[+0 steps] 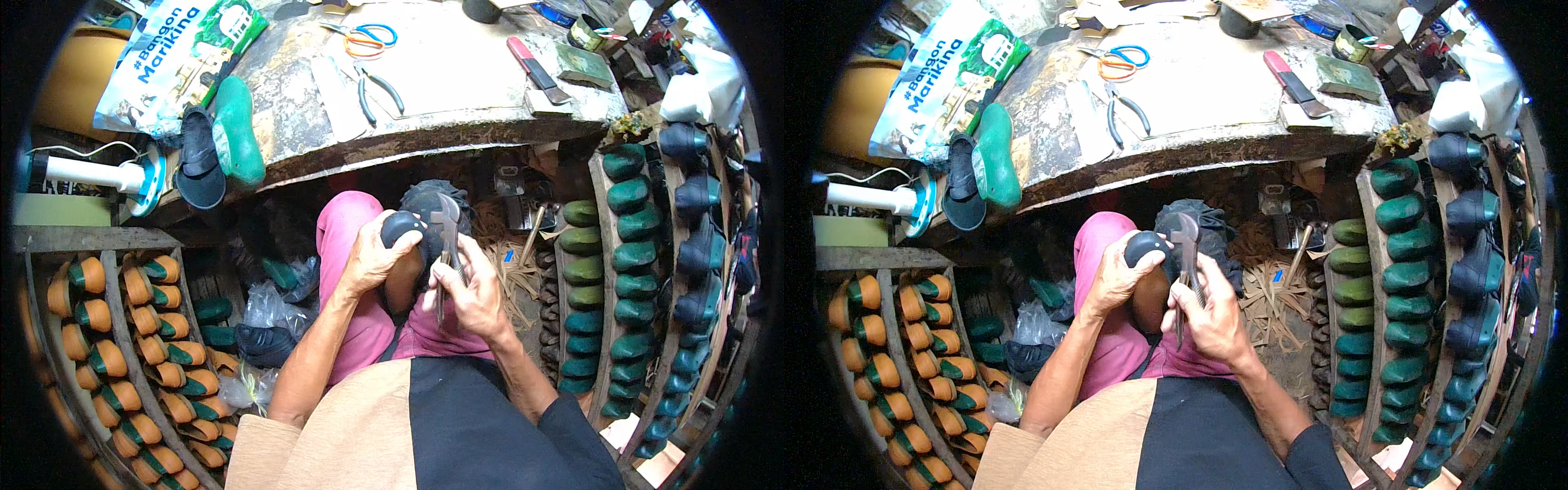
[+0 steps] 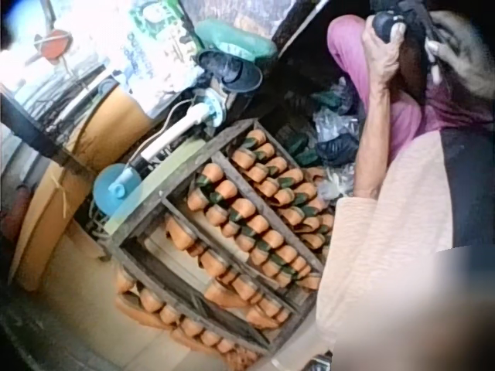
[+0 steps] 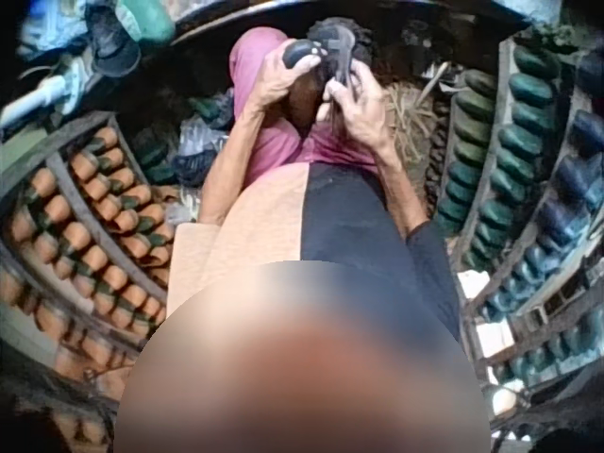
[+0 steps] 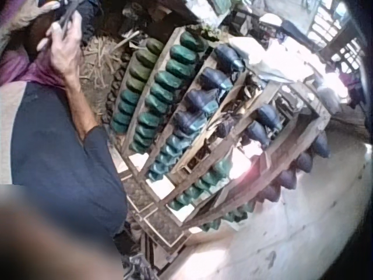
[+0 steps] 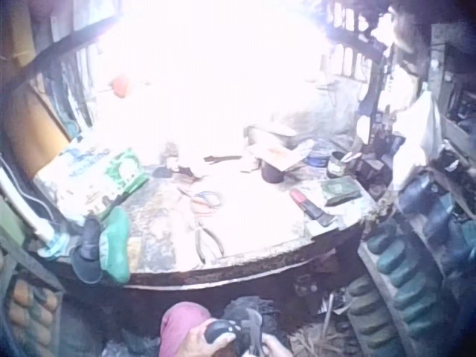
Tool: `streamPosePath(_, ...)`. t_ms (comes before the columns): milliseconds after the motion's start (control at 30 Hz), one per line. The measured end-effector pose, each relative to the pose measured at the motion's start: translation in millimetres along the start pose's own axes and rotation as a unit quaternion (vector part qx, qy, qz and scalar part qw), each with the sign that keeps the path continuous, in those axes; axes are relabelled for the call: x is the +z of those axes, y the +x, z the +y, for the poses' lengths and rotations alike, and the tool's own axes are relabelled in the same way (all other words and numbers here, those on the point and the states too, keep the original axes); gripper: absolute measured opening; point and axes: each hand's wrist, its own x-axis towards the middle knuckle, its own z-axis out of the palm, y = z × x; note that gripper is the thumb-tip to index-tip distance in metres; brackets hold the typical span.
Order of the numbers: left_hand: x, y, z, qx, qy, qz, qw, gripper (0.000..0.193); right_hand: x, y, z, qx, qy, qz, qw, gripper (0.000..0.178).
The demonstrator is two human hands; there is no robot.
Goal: The person uses a hammer and a curved metal tool to repeatedly strike and pry the sole of a black slipper. They rotate the slipper to work on different edges and occasionally inspect the sole while seated on the floor.
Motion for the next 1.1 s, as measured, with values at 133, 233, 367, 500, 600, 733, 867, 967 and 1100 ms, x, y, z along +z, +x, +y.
streamPosePath(133,1,-1,3,0.005,0.019,0.007,1.0,0.031,11,-14,-16,-0.095,-0.233,0.029,0.967,0.05)
streamPosePath(233,0,-1,3,0.009,0.0,0.009,1.0,0.032,10,-4,-21,-0.24,-0.345,0.033,0.907,0.046)
streamPosePath(367,-4,0,-1,0.031,0.032,0.015,0.999,0.032,6,-2,-23,-0.134,-0.342,0.0,0.93,0.035)
streamPosePath(500,-5,-1,-5,0.019,0.013,0.009,1.0,0.032,9,-5,-20,-0.164,-0.298,0.06,0.938,0.032)
streamPosePath(600,-5,1,-5,0.029,0.002,-0.005,1.0,0.033,11,-3,-21,-0.194,-0.416,0.022,0.888,0.028)
streamPosePath(733,-7,-1,-3,-0.012,0.064,0.002,0.998,0.034,6,-1,-29,-0.126,-0.298,0.01,0.946,0.022)
streamPosePath(867,-7,-2,-3,0.026,-0.001,-0.023,0.999,0.036,7,3,-36,-0.155,-0.319,0.019,0.935,0.018)
streamPosePath(967,-7,-2,-3,-0.019,0.025,0.002,1.0,0.034,8,6,-40,-0.089,-0.343,-0.018,0.935,0.02)
streamPosePath(1100,-6,-1,-5,0.007,-0.043,-0.019,0.999,0.034,9,6,-34,-0.134,-0.17,0.061,0.974,0.017)
